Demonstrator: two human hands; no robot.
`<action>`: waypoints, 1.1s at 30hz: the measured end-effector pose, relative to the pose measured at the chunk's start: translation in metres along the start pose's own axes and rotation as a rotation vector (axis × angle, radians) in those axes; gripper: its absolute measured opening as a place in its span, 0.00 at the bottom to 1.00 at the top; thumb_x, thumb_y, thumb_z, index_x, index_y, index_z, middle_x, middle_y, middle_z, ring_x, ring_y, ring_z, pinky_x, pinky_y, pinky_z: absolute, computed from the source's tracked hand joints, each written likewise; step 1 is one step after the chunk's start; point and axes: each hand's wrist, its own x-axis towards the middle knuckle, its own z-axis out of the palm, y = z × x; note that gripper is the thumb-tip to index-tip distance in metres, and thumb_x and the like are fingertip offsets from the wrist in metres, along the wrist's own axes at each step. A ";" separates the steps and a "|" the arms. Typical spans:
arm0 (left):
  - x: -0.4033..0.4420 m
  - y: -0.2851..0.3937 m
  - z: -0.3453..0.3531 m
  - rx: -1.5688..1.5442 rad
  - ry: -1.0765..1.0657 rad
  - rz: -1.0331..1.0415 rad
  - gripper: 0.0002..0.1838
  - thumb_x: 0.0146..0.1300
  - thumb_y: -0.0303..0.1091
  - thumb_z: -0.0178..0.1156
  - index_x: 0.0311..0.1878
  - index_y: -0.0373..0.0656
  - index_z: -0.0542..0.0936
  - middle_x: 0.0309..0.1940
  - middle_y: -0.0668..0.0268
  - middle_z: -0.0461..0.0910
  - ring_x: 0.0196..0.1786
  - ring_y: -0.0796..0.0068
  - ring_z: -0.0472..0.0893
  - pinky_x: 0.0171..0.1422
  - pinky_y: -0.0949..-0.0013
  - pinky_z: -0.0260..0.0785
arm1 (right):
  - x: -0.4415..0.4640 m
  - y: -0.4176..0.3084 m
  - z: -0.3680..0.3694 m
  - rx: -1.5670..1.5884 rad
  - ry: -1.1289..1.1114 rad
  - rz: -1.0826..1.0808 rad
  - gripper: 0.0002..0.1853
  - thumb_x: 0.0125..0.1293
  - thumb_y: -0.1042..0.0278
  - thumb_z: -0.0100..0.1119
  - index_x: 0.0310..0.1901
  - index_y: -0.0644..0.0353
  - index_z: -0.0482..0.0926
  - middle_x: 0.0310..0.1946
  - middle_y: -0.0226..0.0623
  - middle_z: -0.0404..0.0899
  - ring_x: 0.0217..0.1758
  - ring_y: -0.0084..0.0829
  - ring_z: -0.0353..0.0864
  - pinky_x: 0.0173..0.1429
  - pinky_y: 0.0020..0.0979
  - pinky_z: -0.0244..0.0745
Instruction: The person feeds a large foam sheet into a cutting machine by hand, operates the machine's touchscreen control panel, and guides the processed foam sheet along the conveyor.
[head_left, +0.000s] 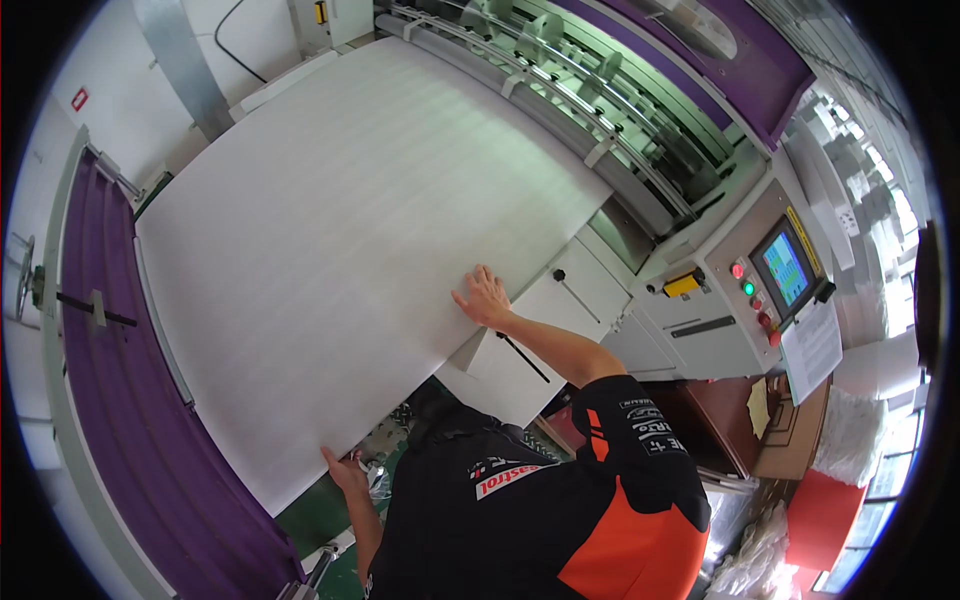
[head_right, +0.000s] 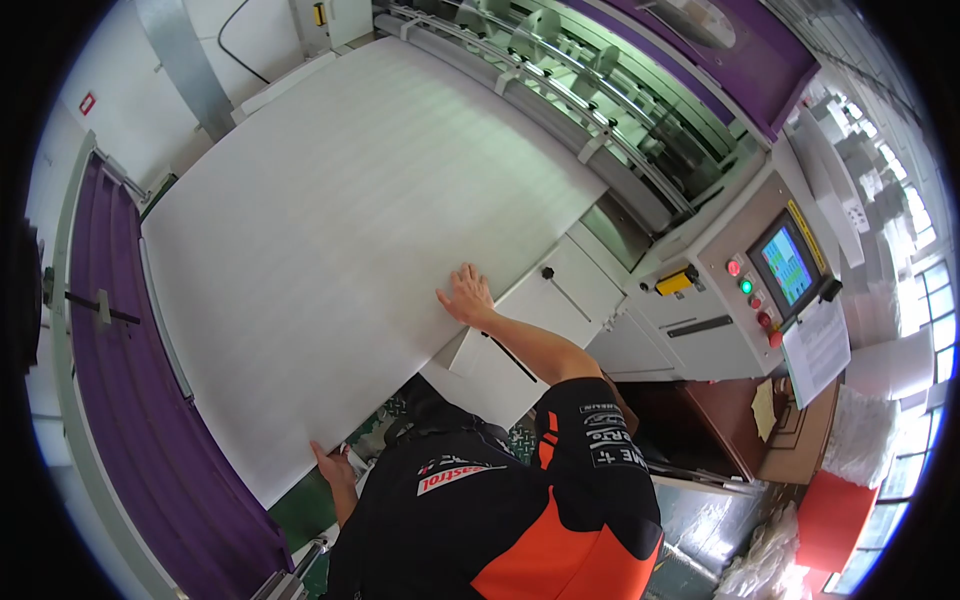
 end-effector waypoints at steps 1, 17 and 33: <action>-0.001 0.001 0.001 -0.010 0.010 0.000 0.25 0.68 0.54 0.52 0.58 0.45 0.72 0.46 0.63 0.78 0.40 0.69 0.76 0.36 0.68 0.66 | 0.000 0.001 0.001 -0.003 0.014 -0.002 0.29 0.66 0.46 0.46 0.52 0.69 0.71 0.61 0.55 0.60 0.67 0.48 0.55 0.62 0.44 0.58; 0.003 -0.034 0.019 0.022 -0.105 -0.103 0.24 0.68 0.52 0.51 0.56 0.42 0.73 0.40 0.62 0.81 0.34 0.67 0.80 0.34 0.69 0.69 | 0.002 -0.005 -0.006 0.007 -0.046 0.028 0.32 0.66 0.44 0.45 0.56 0.70 0.70 0.66 0.56 0.57 0.71 0.50 0.52 0.68 0.45 0.54; 0.000 -0.010 -0.004 0.080 -0.080 -0.050 0.24 0.69 0.50 0.50 0.59 0.42 0.70 0.42 0.61 0.79 0.42 0.69 0.78 0.38 0.66 0.68 | 0.003 -0.006 -0.004 -0.016 -0.041 0.039 0.31 0.66 0.45 0.45 0.55 0.70 0.69 0.65 0.56 0.57 0.71 0.49 0.52 0.66 0.44 0.55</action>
